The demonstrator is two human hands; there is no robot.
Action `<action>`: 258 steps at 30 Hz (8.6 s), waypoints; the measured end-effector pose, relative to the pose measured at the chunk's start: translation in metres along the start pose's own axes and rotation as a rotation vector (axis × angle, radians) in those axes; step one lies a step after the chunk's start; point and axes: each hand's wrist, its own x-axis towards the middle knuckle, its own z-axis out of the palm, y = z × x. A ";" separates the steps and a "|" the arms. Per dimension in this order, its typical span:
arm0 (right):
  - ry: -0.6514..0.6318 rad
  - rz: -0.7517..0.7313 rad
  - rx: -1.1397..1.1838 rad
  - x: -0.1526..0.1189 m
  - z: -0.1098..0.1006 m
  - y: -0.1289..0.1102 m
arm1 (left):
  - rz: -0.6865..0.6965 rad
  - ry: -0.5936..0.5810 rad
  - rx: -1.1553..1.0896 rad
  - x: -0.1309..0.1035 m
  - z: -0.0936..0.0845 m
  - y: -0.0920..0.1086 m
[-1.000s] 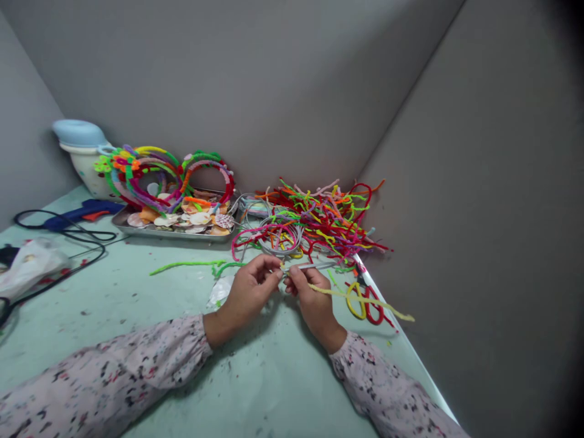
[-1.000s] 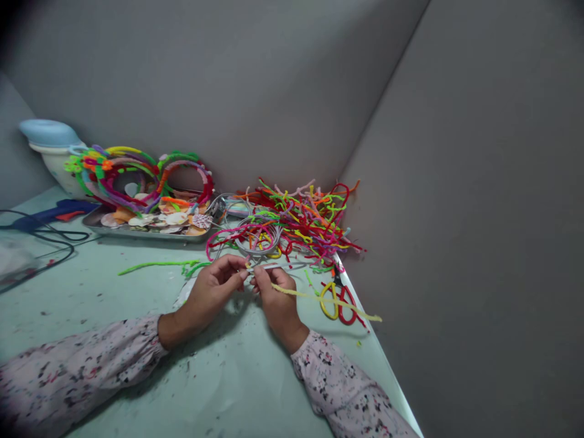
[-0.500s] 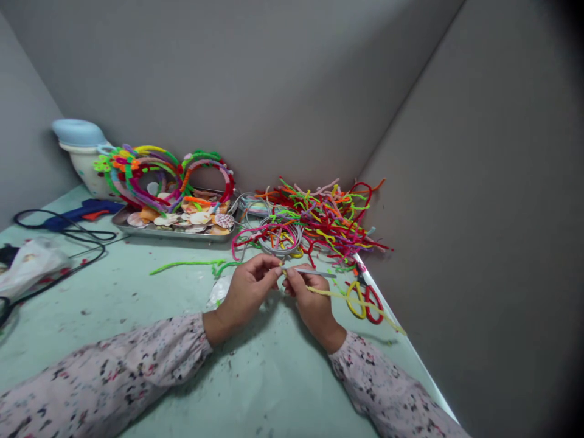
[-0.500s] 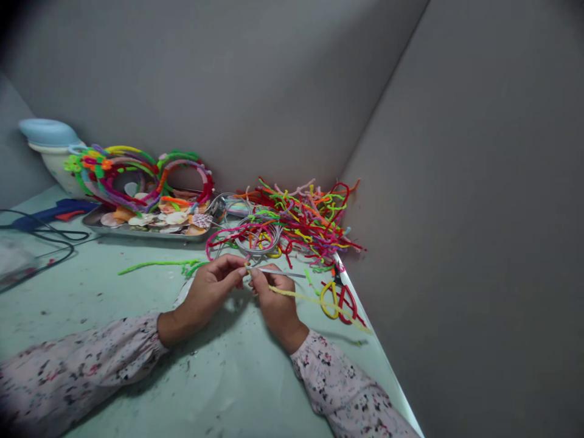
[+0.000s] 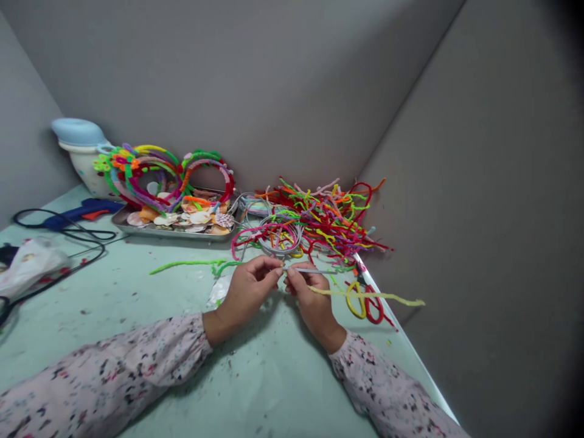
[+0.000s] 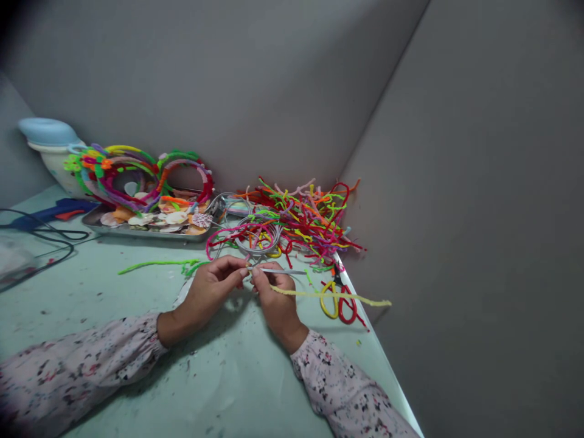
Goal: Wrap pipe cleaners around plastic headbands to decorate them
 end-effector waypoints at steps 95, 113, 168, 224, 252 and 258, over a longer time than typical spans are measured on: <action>0.085 -0.026 -0.128 -0.002 0.001 0.002 | -0.189 -0.218 0.049 0.014 -0.005 0.003; 0.088 0.034 -0.091 0.000 -0.001 0.005 | -0.062 -0.215 0.083 0.011 -0.003 0.000; 0.023 -0.797 -1.036 0.010 -0.020 -0.003 | -0.227 -0.218 0.037 0.038 -0.022 -0.009; -0.294 -0.252 -0.749 0.027 -0.026 -0.040 | -0.050 -0.276 0.185 0.011 -0.008 -0.003; -0.368 -0.185 -0.791 0.022 -0.031 -0.047 | 0.035 -0.201 0.236 0.003 -0.004 -0.001; -0.311 -0.141 -0.764 0.021 -0.029 -0.046 | 0.044 -0.178 0.230 0.000 -0.004 0.002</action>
